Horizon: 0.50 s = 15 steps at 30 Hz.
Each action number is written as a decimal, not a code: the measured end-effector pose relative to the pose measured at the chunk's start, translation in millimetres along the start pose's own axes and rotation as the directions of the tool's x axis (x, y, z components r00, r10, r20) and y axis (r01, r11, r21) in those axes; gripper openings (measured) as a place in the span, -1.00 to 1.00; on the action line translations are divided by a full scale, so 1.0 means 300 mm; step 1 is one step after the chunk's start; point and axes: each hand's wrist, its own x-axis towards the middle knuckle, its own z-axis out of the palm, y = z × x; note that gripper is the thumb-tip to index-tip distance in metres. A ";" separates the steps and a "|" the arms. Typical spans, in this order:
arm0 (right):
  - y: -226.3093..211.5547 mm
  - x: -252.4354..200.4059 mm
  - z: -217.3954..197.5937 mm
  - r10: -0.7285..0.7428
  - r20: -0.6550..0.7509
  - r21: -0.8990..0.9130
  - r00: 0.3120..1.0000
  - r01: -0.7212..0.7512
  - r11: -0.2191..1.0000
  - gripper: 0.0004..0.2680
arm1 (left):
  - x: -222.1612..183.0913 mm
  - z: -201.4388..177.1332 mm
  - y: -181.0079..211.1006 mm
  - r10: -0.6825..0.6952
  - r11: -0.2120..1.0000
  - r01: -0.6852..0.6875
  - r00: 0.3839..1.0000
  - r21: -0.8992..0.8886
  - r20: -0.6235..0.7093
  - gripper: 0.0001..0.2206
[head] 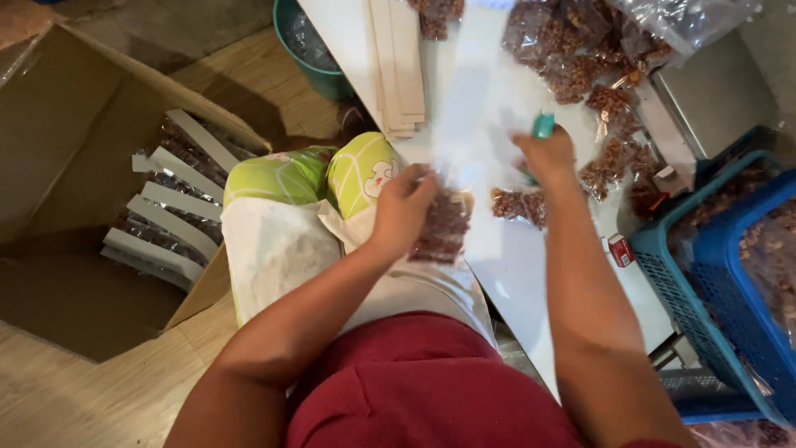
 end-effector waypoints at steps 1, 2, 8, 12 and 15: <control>0.133 0.093 -0.054 -0.035 0.049 -0.400 0.998 0.052 0.915 -0.70 | 0.014 -0.015 -0.012 -0.119 0.992 0.119 0.993 0.047 -0.001 -0.71; 0.221 0.207 -0.113 -0.050 0.106 -0.730 0.993 0.112 0.674 -0.75 | 0.032 -0.027 -0.023 -0.234 0.968 0.233 0.972 0.093 -0.006 -0.71; 0.024 -0.087 -0.130 -0.073 0.196 -0.785 0.978 0.201 0.586 -0.71 | 0.195 -0.083 -0.239 -0.086 0.970 0.101 0.993 0.223 -0.078 -0.67; 0.016 -0.085 -0.149 -0.088 0.236 -0.830 0.968 0.248 0.499 -0.59 | 0.247 -0.092 -0.285 -0.037 0.966 0.050 0.998 0.253 -0.055 -0.68; 0.026 -0.104 -0.142 -0.041 0.253 -0.802 0.967 0.234 0.549 -0.69 | 0.234 -0.101 -0.269 -0.032 0.968 0.038 0.999 0.250 -0.027 -0.66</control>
